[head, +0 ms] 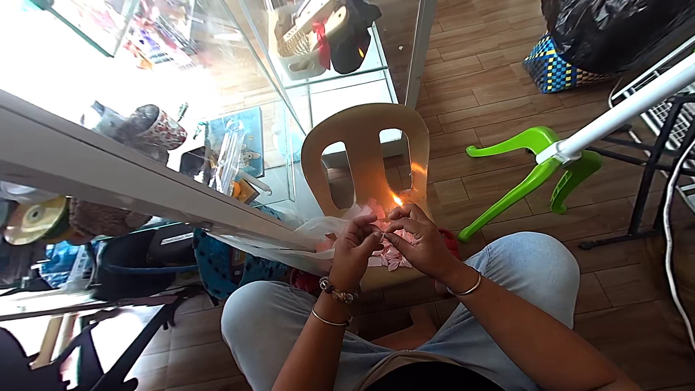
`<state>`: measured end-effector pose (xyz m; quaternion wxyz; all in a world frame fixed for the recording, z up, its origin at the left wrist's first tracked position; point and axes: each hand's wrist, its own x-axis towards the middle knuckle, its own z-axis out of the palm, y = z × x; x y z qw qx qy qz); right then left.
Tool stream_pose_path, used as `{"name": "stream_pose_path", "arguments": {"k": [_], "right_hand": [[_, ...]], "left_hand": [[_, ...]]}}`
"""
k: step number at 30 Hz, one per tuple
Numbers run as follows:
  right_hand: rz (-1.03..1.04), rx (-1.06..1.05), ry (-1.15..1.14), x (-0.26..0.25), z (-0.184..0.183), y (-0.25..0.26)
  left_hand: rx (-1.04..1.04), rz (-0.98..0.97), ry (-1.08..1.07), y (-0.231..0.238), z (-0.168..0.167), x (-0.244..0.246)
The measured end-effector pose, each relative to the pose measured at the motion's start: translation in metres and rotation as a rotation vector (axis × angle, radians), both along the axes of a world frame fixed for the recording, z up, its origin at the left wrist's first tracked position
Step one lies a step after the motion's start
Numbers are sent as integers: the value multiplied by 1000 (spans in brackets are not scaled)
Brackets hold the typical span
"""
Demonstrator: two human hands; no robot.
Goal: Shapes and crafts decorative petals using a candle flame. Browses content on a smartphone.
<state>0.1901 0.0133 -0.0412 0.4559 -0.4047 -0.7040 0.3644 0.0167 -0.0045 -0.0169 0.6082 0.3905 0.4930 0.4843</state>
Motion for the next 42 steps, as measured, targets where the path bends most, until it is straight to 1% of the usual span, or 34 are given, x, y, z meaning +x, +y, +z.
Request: {"name": "stream_pose_path", "arguments": {"k": [2,4,6,9,12,18,20,24,27,35,39,42], "right_hand": [[-8,-57,38,1,2,0],[-36,-146,75,2,6,1],[-62,-235,103,3,8,1],[-66,-324,143,4,10,1],[-56,-350,167,4,11,1],[-26,-393,204,2,11,-1],[-28,-334,177,1,9,-1],[-65,-15,29,0,3,-2],[-58,128,-51,2,1,-1],[-50,167,-53,3,2,0],[-71,169,-36,1,-1,-1],[-48,194,-114,3,-2,1]], "left_hand": [[-102,28,-202,1,0,0],[-164,26,-308,3,-2,-1],[-182,33,-297,2,-4,3],[-142,37,-217,-3,-4,12],[-112,65,-190,-4,-6,16],[-162,114,-189,-5,-4,19],[-168,128,-199,-5,-4,19],[-163,115,-196,-4,2,16],[-157,112,-193,-4,3,14],[-144,120,-204,-5,2,16],[-175,127,-247,-5,4,16],[-231,131,-280,-4,5,13]]}}
